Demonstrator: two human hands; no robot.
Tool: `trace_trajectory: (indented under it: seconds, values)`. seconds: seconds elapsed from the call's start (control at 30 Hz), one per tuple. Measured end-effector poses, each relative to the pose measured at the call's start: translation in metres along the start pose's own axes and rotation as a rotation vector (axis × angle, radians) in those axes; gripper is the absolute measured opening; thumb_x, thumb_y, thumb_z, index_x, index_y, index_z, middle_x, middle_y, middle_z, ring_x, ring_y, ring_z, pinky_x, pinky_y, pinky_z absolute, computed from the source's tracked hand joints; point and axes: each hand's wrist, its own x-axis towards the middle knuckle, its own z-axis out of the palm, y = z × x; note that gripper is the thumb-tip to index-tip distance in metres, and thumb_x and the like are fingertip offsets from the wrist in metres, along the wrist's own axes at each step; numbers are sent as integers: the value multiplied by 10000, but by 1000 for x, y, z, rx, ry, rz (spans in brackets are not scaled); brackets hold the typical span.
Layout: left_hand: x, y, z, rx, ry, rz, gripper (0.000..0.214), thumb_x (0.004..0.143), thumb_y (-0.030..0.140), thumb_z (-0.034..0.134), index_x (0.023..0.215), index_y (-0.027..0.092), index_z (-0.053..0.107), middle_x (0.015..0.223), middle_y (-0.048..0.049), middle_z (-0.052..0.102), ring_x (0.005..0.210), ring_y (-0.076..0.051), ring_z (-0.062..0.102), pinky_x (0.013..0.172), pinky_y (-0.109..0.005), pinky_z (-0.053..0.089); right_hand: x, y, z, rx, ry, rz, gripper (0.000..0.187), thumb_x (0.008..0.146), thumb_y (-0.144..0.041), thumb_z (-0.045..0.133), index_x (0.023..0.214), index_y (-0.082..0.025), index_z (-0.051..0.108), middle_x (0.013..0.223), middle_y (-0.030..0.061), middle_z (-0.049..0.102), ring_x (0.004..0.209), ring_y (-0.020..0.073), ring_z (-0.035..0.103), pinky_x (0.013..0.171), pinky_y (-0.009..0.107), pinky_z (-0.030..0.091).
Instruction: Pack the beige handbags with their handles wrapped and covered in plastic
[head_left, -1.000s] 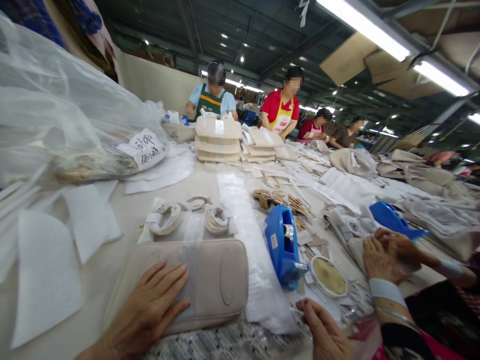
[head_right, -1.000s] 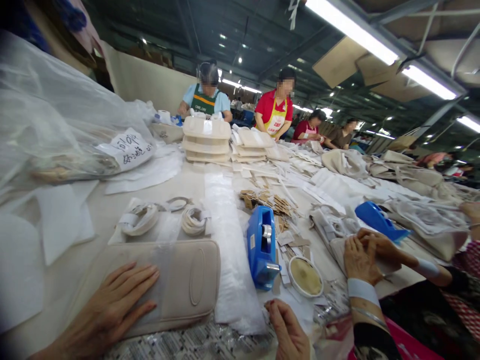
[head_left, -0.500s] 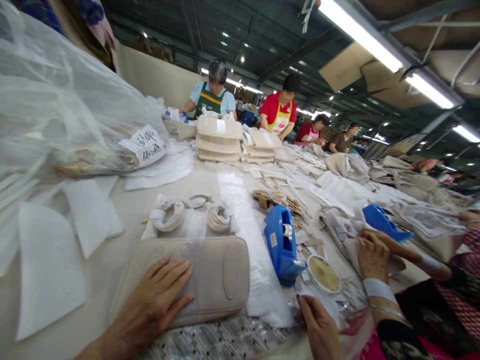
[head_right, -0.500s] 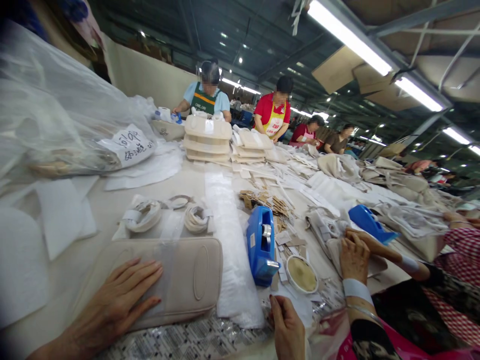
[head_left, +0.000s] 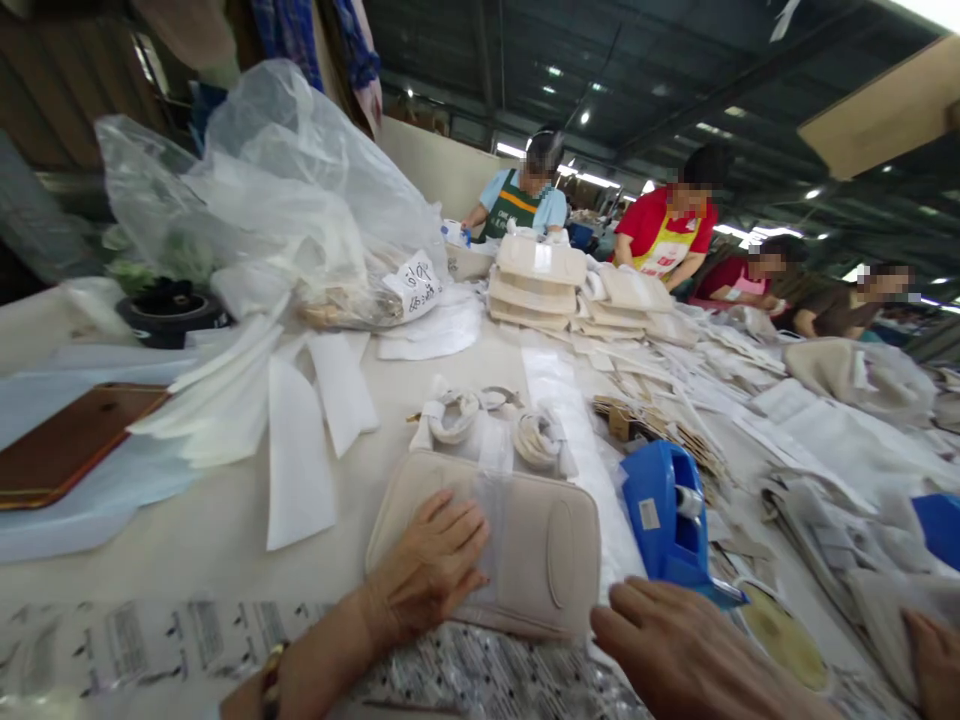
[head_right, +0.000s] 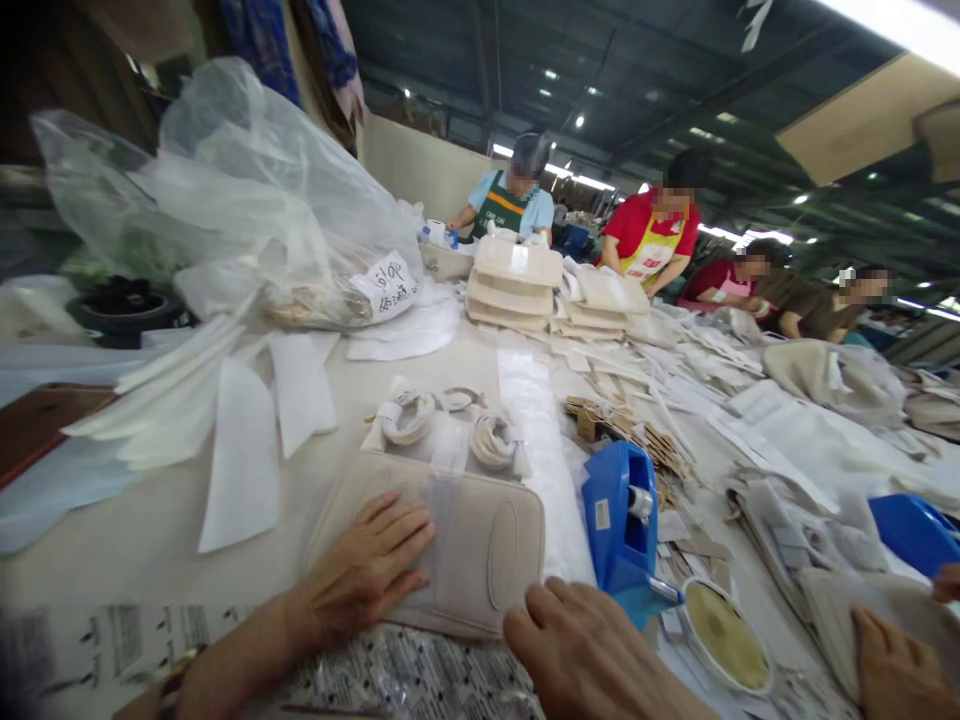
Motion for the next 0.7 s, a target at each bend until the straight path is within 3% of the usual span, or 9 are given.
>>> trace_trajectory:
  seconds: [0.13,0.27,0.7]
  values:
    - [-2,1,3,-35,-3,-22,348,839,294,578,1132,115,519,1076,-94,619,1088,-236,527,1048,-452,305,73,13,-11,-47,-173,-108,179,780,-40,457,762,-196,544,732,23,598,647,159,550,567,275,307]
    - [-3,0,5,-54,-14,-37,365,848,337,570,1134,116,521,1062,-89,620,1095,-236,522,1061,-448,286,122,31,-6,-158,-257,-204,177,825,-99,442,801,-179,599,725,48,625,685,187,599,573,293,303]
    - [-1,-1,3,-92,-18,-51,336,858,325,560,1103,96,538,1053,-81,629,1078,-231,524,1051,-438,302,173,36,-7,-290,-386,-297,206,774,-110,488,833,-143,683,735,115,694,734,235,663,603,290,390]
